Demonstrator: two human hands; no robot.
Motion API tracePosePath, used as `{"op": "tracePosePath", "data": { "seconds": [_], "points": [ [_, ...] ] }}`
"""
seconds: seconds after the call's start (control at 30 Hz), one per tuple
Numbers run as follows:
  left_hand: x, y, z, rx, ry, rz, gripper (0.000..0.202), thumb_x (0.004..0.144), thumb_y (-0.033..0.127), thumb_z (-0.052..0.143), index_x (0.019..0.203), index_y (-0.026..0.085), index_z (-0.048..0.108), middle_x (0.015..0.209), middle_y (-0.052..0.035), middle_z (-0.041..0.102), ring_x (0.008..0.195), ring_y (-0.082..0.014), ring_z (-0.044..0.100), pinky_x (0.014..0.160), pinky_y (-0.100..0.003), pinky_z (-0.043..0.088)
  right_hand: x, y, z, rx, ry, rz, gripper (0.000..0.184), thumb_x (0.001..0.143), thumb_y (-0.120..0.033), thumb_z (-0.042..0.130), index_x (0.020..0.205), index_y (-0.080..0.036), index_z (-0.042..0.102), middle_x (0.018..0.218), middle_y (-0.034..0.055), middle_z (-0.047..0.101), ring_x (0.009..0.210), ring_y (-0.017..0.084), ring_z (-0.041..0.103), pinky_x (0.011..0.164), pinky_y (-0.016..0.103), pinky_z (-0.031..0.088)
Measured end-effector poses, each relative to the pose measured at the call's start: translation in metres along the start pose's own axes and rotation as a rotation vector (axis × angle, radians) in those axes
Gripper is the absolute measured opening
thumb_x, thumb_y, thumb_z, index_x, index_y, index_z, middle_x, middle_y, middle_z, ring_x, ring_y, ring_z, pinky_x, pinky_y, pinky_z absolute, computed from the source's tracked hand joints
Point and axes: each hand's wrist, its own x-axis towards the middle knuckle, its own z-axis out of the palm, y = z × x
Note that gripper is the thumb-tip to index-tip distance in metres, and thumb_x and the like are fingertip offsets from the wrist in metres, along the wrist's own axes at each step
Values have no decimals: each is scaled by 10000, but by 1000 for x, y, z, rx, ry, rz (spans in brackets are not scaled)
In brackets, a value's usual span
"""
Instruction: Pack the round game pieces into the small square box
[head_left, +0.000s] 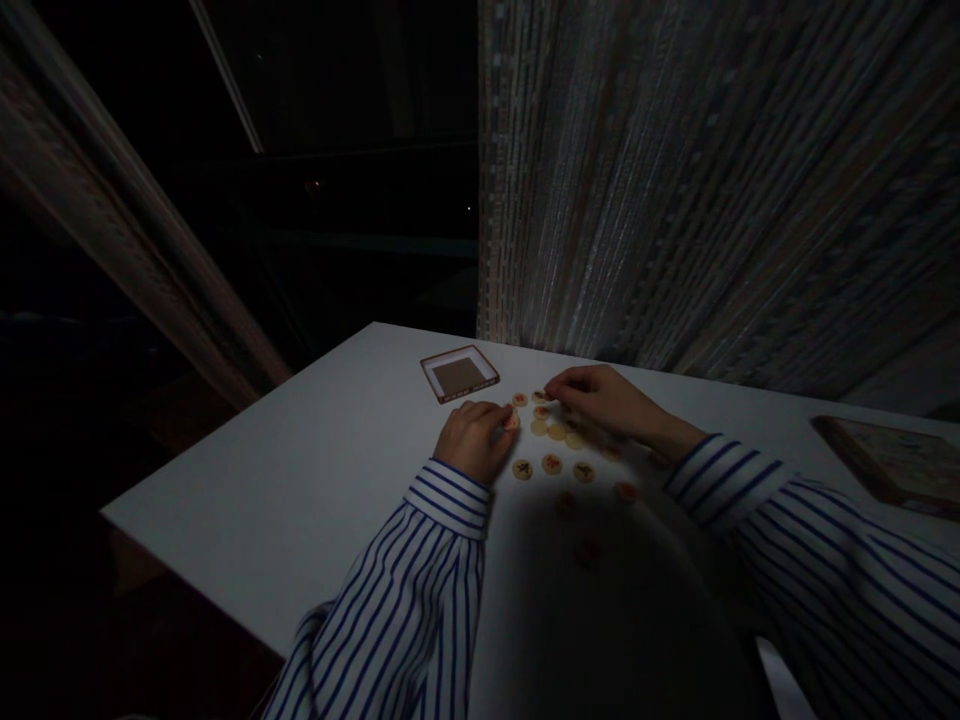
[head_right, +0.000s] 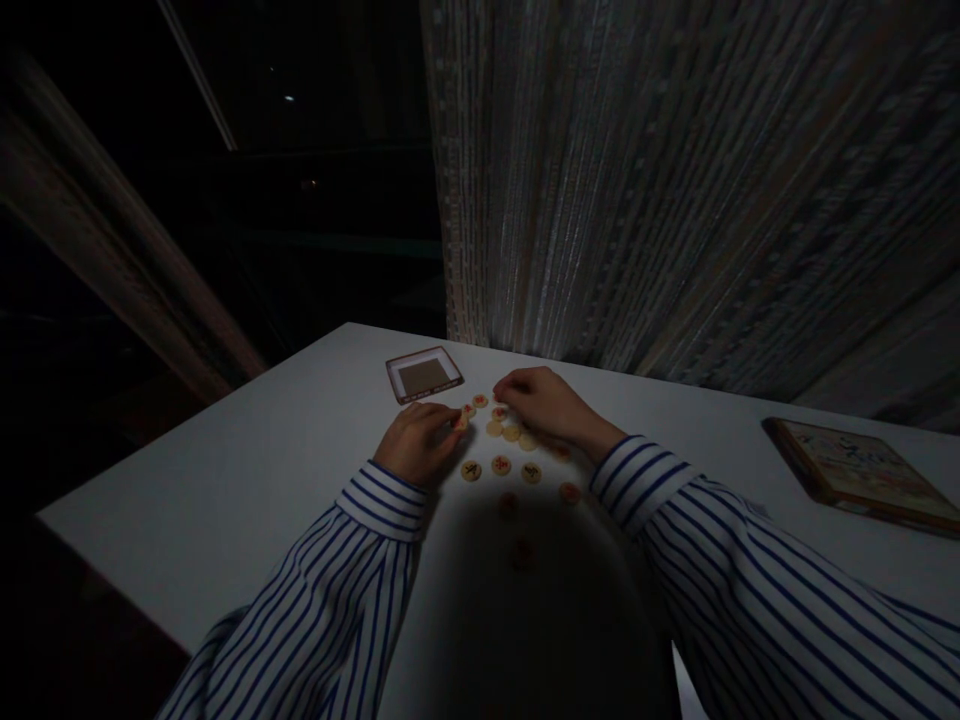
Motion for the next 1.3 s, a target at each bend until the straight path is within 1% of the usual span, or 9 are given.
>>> {"op": "tracePosePath", "data": {
  "seconds": [0.2, 0.37, 0.53, 0.67, 0.8, 0.93, 1.07, 1.2, 1.3],
  "points": [
    [1, 4, 0, 111, -195, -77, 260, 836, 303, 449, 916, 181, 665, 904, -71, 668, 857, -206, 563, 790, -348, 430, -11, 17, -18, -298, -31, -104, 225, 756, -251, 484, 860, -151, 657, 806, 41, 682, 721, 157, 604, 640, 241, 431],
    [3, 6, 2, 184, -262, -61, 289, 845, 307, 414, 835, 183, 675, 861, -75, 668, 832, -205, 567, 749, -337, 420, -16, 22, -15, -459, -100, -88, 236, 764, -280, 478, 881, -174, 653, 807, 43, 680, 720, 157, 603, 638, 242, 412],
    [4, 9, 1, 226, -271, -42, 272, 830, 292, 434, 817, 188, 685, 825, -84, 668, 798, -207, 578, 704, -333, 429, -13, 21, 2, -620, -161, -111, 254, 774, -336, 475, 888, -189, 647, 835, 65, 676, 737, 180, 599, 635, 264, 384],
    [3, 9, 1, 242, -275, -40, 252, 814, 283, 459, 812, 190, 692, 806, -93, 670, 787, -227, 587, 677, -344, 435, -9, 19, 14, -721, -153, -148, 259, 786, -342, 461, 894, -195, 644, 859, 83, 675, 783, 205, 597, 648, 283, 363],
    [3, 7, 1, 230, -258, -44, 246, 809, 285, 468, 785, 190, 694, 784, -94, 668, 769, -224, 591, 670, -338, 435, -7, 16, 22, -773, -157, -131, 274, 788, -379, 464, 901, -206, 644, 882, 89, 676, 832, 225, 596, 682, 297, 359],
    [3, 8, -1, 238, -289, -43, 243, 804, 282, 469, 787, 189, 693, 797, -95, 665, 792, -232, 589, 678, -342, 432, -6, 13, 28, -822, -146, -135, 300, 785, -399, 470, 916, -197, 650, 903, 108, 678, 853, 237, 594, 723, 315, 358],
    [4, 10, -3, 236, -315, -60, 258, 809, 278, 453, 797, 179, 690, 812, -100, 661, 813, -234, 584, 697, -346, 433, -6, 10, 31, -850, -133, -160, 291, 792, -371, 457, 901, -182, 650, 889, 121, 679, 842, 239, 596, 733, 326, 359],
    [3, 9, -2, 212, -294, -72, 250, 800, 294, 469, 865, 182, 683, 847, -93, 663, 830, -239, 581, 715, -356, 435, -6, 8, 33, -854, -129, -154, 276, 796, -342, 449, 897, -178, 647, 889, 123, 677, 851, 236, 595, 743, 329, 356],
    [3, 7, -1, 195, -251, -76, 241, 788, 303, 497, 898, 185, 675, 856, -86, 663, 840, -236, 580, 729, -355, 438, -7, 9, 32, -812, -119, -141, 279, 790, -352, 459, 897, -181, 650, 878, 114, 679, 841, 228, 597, 745, 322, 360]
  ]
}}
